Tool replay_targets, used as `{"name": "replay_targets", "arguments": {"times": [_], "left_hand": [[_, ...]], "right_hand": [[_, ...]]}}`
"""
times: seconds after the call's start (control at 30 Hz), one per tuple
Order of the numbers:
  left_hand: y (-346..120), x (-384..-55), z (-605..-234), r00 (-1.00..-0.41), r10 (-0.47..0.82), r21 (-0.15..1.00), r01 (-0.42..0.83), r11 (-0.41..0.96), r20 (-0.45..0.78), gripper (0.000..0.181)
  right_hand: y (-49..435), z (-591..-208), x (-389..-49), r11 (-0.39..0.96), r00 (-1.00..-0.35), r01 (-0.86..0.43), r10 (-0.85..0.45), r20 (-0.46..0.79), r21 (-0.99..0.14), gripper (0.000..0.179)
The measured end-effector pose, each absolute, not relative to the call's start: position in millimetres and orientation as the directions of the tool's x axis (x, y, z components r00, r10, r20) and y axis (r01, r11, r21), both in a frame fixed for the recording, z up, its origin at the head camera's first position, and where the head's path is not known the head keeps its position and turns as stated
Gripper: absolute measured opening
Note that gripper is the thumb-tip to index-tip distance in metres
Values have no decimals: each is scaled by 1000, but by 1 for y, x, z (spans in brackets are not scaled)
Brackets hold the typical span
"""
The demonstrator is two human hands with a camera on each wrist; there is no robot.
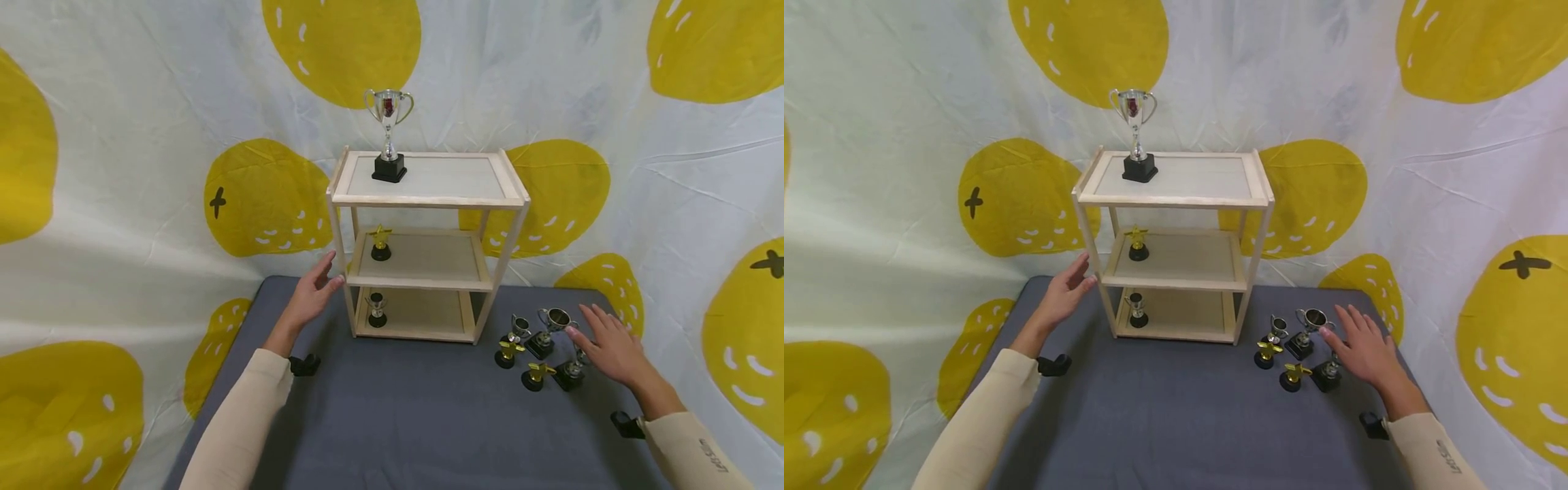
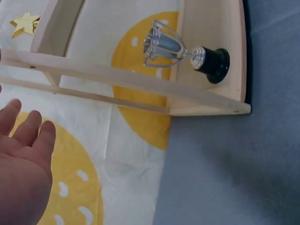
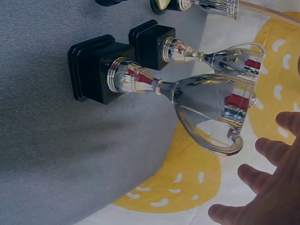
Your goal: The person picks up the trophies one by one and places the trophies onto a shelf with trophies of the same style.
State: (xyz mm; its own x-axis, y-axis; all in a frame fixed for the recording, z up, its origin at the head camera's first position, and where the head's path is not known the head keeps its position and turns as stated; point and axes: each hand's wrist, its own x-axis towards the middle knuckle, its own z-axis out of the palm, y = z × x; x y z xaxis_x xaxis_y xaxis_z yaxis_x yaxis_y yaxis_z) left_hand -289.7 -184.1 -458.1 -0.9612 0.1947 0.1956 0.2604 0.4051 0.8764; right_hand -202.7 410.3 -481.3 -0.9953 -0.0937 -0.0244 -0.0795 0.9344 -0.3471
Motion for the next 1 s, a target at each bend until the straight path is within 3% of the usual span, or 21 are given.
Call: {"name": "replay_targets", "arguments": {"times": [0.27, 0.53, 1.0], "left_hand": [[-178, -291, -462, -959, 179, 910, 269, 317, 221, 65], [-173, -289, -468, -957, 160, 920, 279, 273, 243, 61], [-161, -290, -471, -948, 120, 933, 312, 182, 293, 54]], "right_hand": [[416, -493, -205, 884, -993, -116, -111, 38, -452, 79], [420, -501, -199, 818, -993, -72, -111, -33, -571, 82], [421, -511, -191, 783, -990, 90, 4, -140, -615, 93]]}}
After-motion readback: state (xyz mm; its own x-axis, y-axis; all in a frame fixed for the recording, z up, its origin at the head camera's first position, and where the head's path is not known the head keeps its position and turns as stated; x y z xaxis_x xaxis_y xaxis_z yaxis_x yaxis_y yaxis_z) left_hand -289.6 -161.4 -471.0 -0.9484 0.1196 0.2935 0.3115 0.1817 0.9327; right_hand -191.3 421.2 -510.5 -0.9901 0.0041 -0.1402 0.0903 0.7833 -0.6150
